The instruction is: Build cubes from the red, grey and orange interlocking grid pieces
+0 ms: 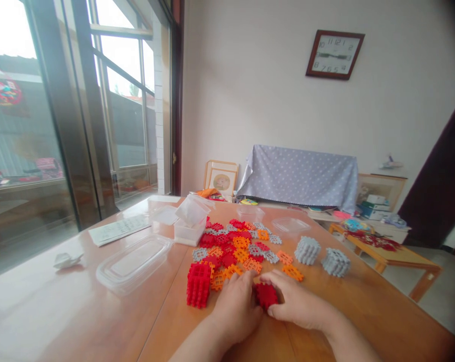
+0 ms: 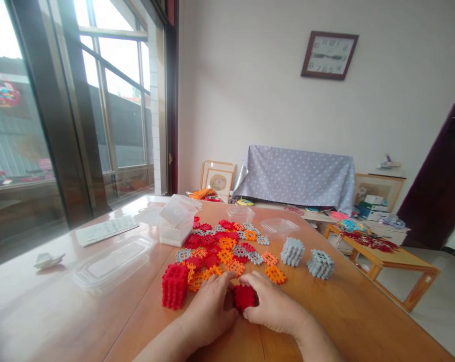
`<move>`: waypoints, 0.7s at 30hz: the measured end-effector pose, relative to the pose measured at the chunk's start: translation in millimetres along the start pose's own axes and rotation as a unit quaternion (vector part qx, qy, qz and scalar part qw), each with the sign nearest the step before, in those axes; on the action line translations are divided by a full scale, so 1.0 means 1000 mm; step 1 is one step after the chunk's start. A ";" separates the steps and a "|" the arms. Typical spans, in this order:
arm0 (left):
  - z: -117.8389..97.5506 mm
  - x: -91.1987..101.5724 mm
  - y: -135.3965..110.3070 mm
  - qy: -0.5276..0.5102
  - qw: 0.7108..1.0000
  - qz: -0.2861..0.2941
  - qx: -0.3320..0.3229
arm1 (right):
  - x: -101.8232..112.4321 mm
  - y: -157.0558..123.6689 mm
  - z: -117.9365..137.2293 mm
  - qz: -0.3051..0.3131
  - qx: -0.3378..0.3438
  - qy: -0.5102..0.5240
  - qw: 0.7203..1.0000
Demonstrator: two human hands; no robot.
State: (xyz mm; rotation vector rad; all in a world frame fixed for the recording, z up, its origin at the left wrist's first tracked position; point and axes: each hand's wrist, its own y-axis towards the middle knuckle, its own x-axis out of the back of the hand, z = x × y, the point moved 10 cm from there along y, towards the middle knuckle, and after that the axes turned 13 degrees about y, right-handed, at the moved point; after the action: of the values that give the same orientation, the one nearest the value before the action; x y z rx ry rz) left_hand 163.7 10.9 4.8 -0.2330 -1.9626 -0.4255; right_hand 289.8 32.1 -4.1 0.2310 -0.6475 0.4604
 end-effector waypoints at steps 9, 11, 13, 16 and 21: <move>-0.004 0.003 -0.001 0.048 0.999 -0.006 -0.015 | 0.024 -0.001 -0.021 -0.070 -0.009 0.107 0.992; -0.004 0.004 -0.001 0.063 0.998 -0.003 -0.011 | 0.033 0.003 -0.032 -0.120 -0.016 0.113 0.986; -0.003 0.006 -0.001 0.067 0.998 -0.015 -0.008 | 0.036 0.010 -0.035 -0.151 -0.017 0.101 0.983; -0.002 0.014 -0.001 0.046 0.998 -0.048 -0.010 | 0.031 0.026 -0.024 -0.145 -0.001 0.087 0.986; 0.002 0.019 0.000 0.016 0.997 -0.069 -0.002 | 0.014 0.065 0.005 -0.090 0.020 0.064 0.994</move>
State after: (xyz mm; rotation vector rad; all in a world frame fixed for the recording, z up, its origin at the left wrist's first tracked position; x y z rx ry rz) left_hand 153.6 11.3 21.5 -0.0925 -1.9530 -0.5185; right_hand 265.8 92.1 12.9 0.2934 -0.4877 0.3128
